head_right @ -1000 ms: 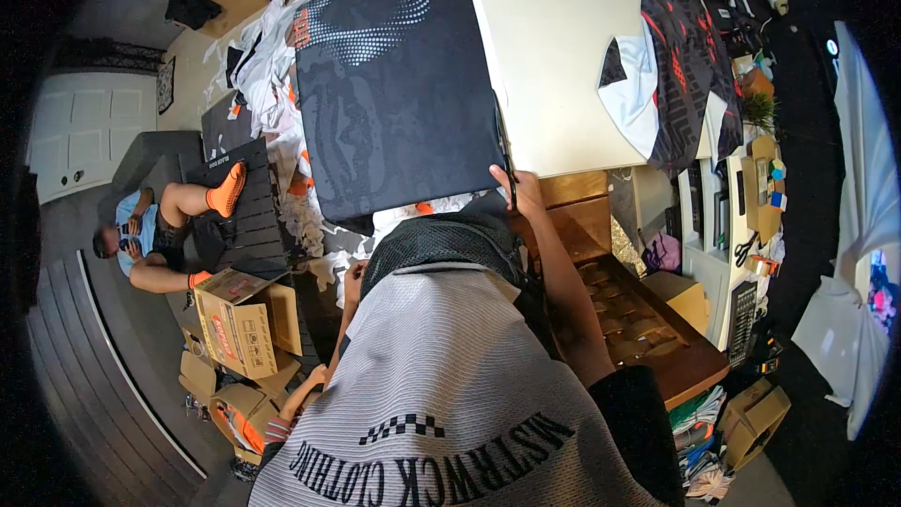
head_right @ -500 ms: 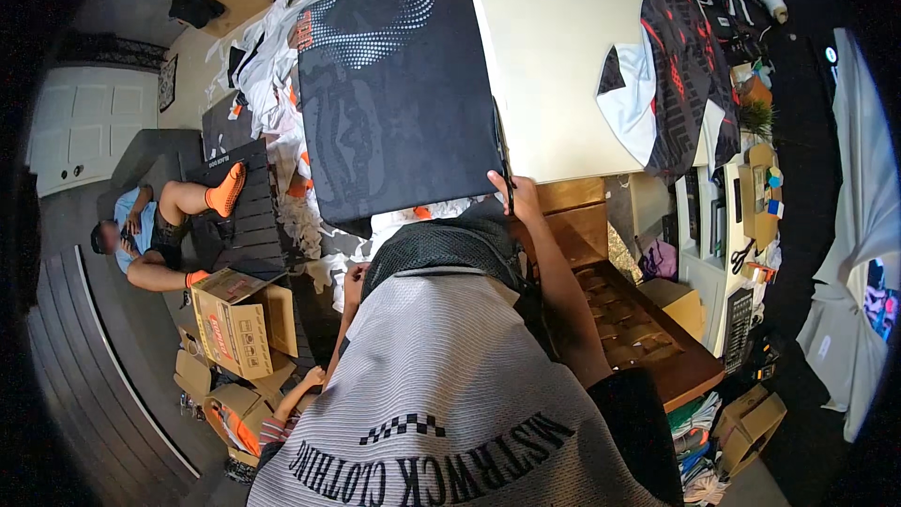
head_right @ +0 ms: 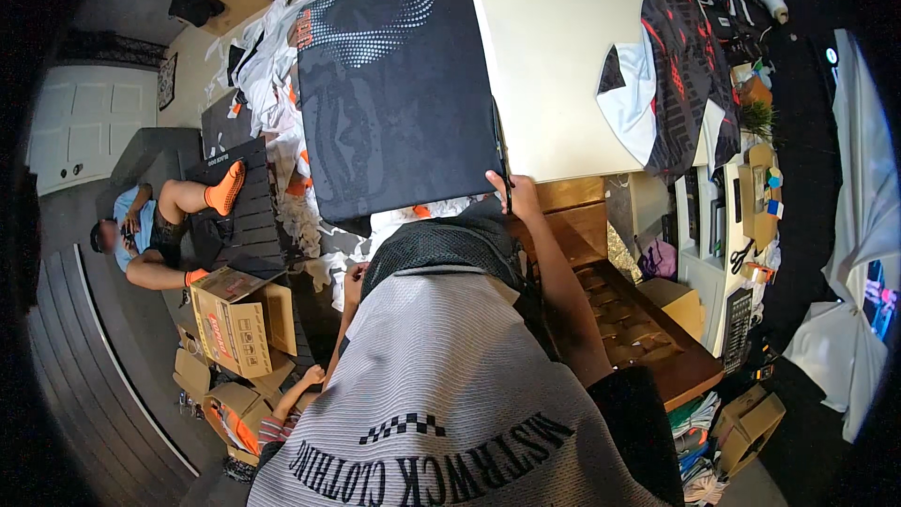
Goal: Cutting a piece of black fabric following a pattern using scissors.
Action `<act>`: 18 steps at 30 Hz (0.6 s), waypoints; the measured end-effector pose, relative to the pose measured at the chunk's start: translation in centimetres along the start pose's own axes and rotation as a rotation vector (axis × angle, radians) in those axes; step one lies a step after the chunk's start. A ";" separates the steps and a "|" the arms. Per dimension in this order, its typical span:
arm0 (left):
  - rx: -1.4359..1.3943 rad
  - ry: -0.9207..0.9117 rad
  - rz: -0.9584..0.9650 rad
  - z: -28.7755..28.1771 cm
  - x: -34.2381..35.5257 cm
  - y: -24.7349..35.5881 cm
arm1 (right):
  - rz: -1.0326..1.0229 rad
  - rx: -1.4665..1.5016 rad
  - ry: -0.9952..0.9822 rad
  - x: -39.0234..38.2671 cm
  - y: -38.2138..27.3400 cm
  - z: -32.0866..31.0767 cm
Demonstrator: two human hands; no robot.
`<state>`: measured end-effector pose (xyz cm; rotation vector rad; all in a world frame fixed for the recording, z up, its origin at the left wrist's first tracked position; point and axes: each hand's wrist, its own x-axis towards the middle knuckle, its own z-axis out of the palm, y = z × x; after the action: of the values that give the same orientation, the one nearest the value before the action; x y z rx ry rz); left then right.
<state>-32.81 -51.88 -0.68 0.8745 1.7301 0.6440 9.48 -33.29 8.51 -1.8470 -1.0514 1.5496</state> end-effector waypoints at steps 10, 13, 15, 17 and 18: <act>-0.054 0.017 0.051 0.3 0.1 -0.6 | 0.142 0.127 -0.012 1.3 -1.7 -0.1; -0.075 0.016 -0.009 0.5 -0.1 -0.7 | 0.140 0.135 -0.020 2.2 -1.6 -0.2; -0.086 0.019 -0.031 0.7 -0.2 -0.5 | 0.139 0.134 -0.027 2.5 -1.9 -0.3; -0.075 0.046 -0.023 0.9 -0.6 -0.3 | 0.138 0.155 -0.037 2.6 -2.6 -0.5; -0.068 0.059 -0.020 0.9 -0.8 -0.1 | 0.137 0.166 -0.041 2.6 -2.9 -0.5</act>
<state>-31.79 -52.62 -0.62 0.7970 1.7568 0.7178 9.46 -29.48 9.38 -1.8119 -0.8015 1.7058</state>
